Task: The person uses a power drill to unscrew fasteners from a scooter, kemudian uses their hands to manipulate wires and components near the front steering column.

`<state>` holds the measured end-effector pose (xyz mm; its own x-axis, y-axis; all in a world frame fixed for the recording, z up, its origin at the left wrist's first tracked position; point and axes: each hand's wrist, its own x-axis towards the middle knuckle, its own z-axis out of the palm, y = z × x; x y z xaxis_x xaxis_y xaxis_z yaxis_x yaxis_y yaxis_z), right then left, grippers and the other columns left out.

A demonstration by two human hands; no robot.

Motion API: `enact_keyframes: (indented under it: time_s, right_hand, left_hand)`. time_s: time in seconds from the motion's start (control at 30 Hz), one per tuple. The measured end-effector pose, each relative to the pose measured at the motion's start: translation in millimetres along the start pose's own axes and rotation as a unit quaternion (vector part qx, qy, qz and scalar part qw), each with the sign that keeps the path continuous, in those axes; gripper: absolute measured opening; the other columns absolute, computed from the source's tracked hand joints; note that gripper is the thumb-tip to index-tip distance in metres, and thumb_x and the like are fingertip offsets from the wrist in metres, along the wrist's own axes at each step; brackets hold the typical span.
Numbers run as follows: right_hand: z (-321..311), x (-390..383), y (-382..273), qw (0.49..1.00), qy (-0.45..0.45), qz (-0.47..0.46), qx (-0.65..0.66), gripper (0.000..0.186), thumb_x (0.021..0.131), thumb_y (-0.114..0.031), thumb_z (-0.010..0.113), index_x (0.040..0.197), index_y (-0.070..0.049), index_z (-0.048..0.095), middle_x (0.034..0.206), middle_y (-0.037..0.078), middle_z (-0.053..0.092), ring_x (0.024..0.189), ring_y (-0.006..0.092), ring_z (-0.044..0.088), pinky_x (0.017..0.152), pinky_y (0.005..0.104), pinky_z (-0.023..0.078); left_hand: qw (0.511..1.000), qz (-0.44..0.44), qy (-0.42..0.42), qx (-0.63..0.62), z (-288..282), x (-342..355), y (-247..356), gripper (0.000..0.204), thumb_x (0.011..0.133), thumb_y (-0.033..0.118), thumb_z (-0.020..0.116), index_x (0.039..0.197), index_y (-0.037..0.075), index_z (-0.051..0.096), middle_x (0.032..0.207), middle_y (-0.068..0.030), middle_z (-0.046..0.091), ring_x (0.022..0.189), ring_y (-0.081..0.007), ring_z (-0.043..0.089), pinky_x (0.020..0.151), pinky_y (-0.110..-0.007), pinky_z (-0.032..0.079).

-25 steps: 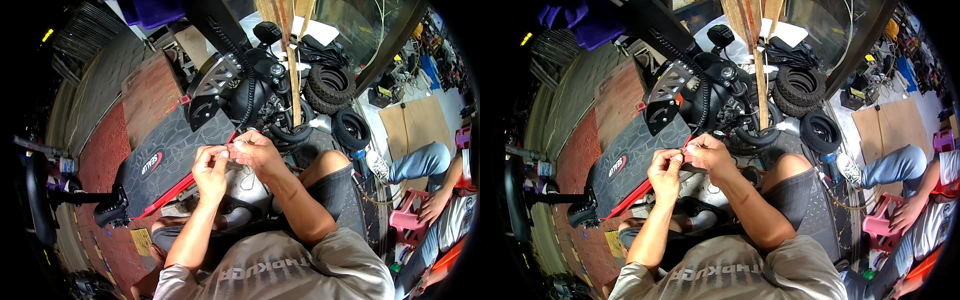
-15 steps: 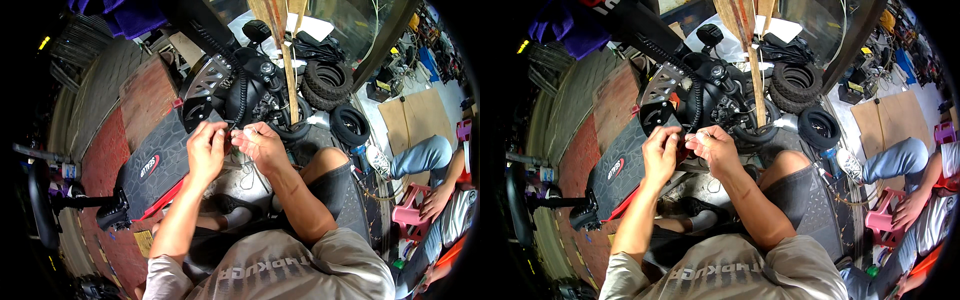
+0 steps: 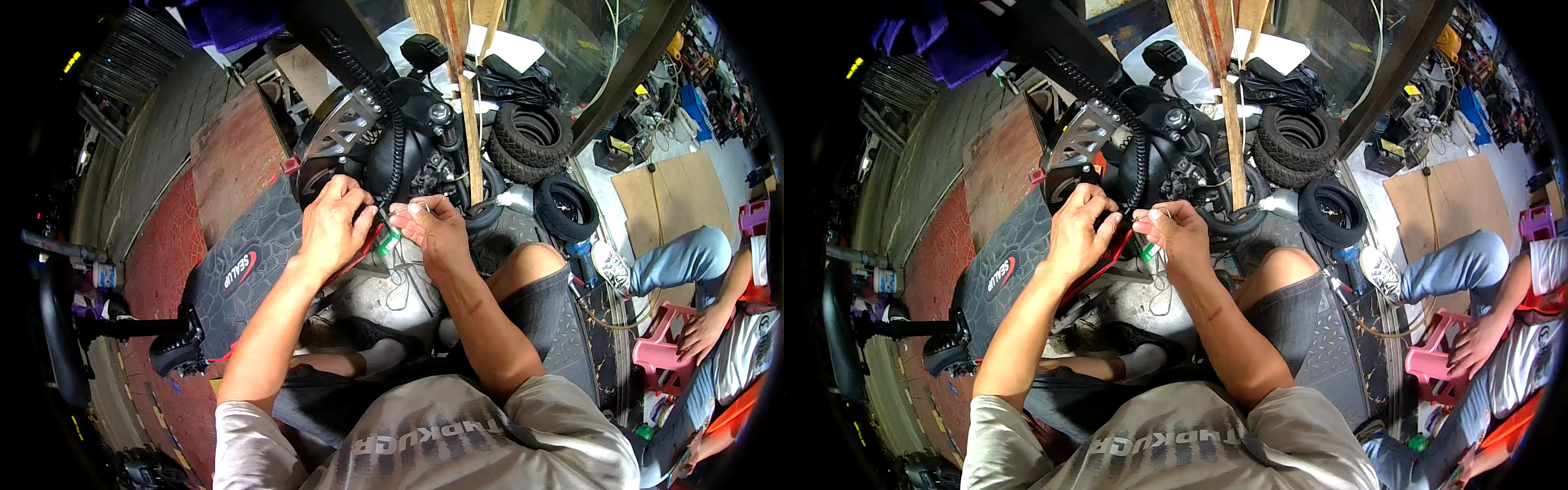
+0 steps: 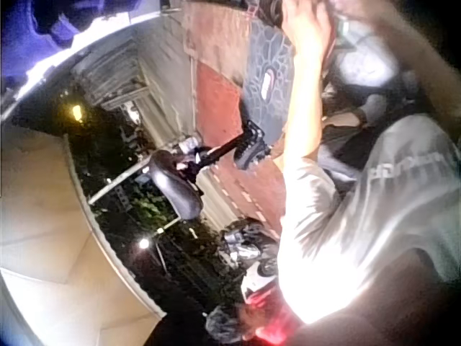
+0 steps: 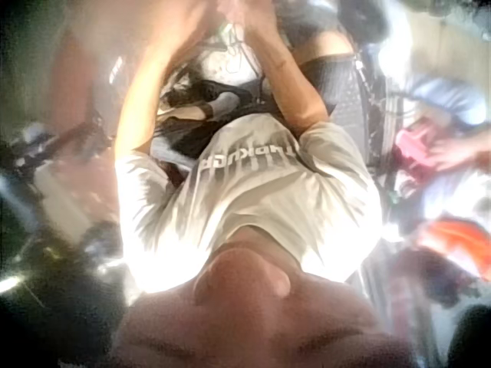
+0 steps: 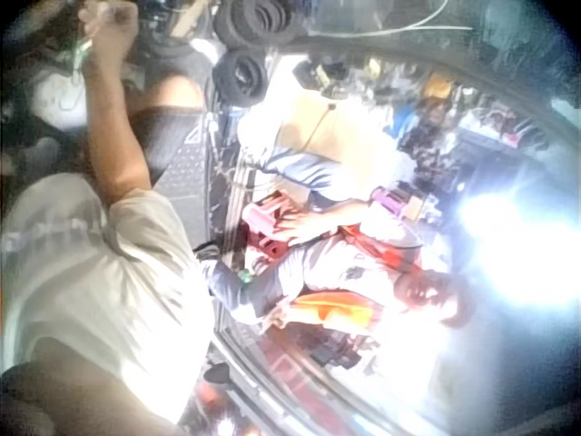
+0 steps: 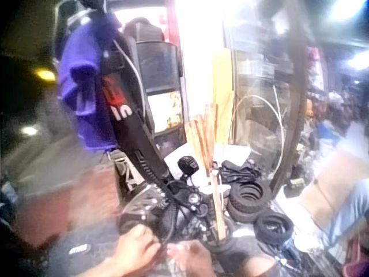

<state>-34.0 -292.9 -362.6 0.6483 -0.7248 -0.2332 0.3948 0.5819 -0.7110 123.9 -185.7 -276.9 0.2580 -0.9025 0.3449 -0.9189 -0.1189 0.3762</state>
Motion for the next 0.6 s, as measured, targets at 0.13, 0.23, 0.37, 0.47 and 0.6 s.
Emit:
enact_keyframes:
  time_s: [0.13, 0.23, 0.37, 0.47, 0.6]
  right_hand:
    - [12, -4, -4, 0.997, -0.016, -0.058, -0.050, 0.009, 0.105, -0.011, 0.066, 0.111, -0.006, 0.065, 0.114, 0.020, 0.078, 0.092, 0.0216, 0.077, 0.081, 0.0301, 0.059]
    - [21, 3, 1, 0.990, -0.031, -0.107, -0.088, 0.008, 0.103, -0.007, 0.068, 0.108, -0.002, 0.065, 0.111, 0.019, 0.078, 0.090, 0.0180, 0.076, 0.082, 0.0276, 0.058]
    - [31, 14, 11, 0.980, -0.042, -0.155, -0.120, 0.005, 0.101, -0.001, 0.068, 0.104, 0.000, 0.063, 0.105, 0.016, 0.079, 0.086, 0.0138, 0.073, 0.081, 0.0272, 0.059]
    - [35, 15, 16, 0.976, -0.039, -0.166, -0.139, 0.005, 0.101, 0.000, 0.067, 0.103, 0.000, 0.063, 0.104, 0.015, 0.079, 0.085, 0.0122, 0.071, 0.080, 0.0265, 0.058]
    - [41, 16, 16, 0.968, -0.041, -0.178, -0.171, 0.005, 0.100, 0.001, 0.068, 0.103, 0.000, 0.063, 0.102, 0.012, 0.078, 0.084, 0.0102, 0.069, 0.079, 0.0255, 0.056]
  left_hand:
    - [0.998, 0.003, 0.063, -0.002, 7, -10, -4, 0.014, 0.089, 0.008, 0.075, 0.102, 0.003, 0.074, 0.105, -0.0131, 0.065, 0.101, -0.0349, 0.067, 0.087, -0.045, 0.055]
    - [0.995, 0.004, 0.099, -0.006, 11, -16, -7, 0.014, 0.090, 0.006, 0.074, 0.103, 0.003, 0.074, 0.103, -0.0135, 0.066, 0.101, -0.0354, 0.066, 0.087, -0.045, 0.055]
    - [0.993, 0.000, 0.112, -0.021, 13, -18, -6, 0.014, 0.089, 0.005, 0.074, 0.103, 0.004, 0.074, 0.102, -0.0134, 0.066, 0.101, -0.0354, 0.066, 0.086, -0.045, 0.055]
    - [0.992, -0.011, 0.120, -0.027, 11, -20, -5, 0.012, 0.088, 0.004, 0.075, 0.100, 0.003, 0.073, 0.102, -0.0130, 0.066, 0.100, -0.0352, 0.066, 0.085, -0.046, 0.055]
    - [0.991, -0.014, 0.129, -0.026, 14, -19, -7, 0.009, 0.088, 0.004, 0.075, 0.096, 0.003, 0.072, 0.102, -0.0128, 0.067, 0.099, -0.0350, 0.066, 0.084, -0.046, 0.055]
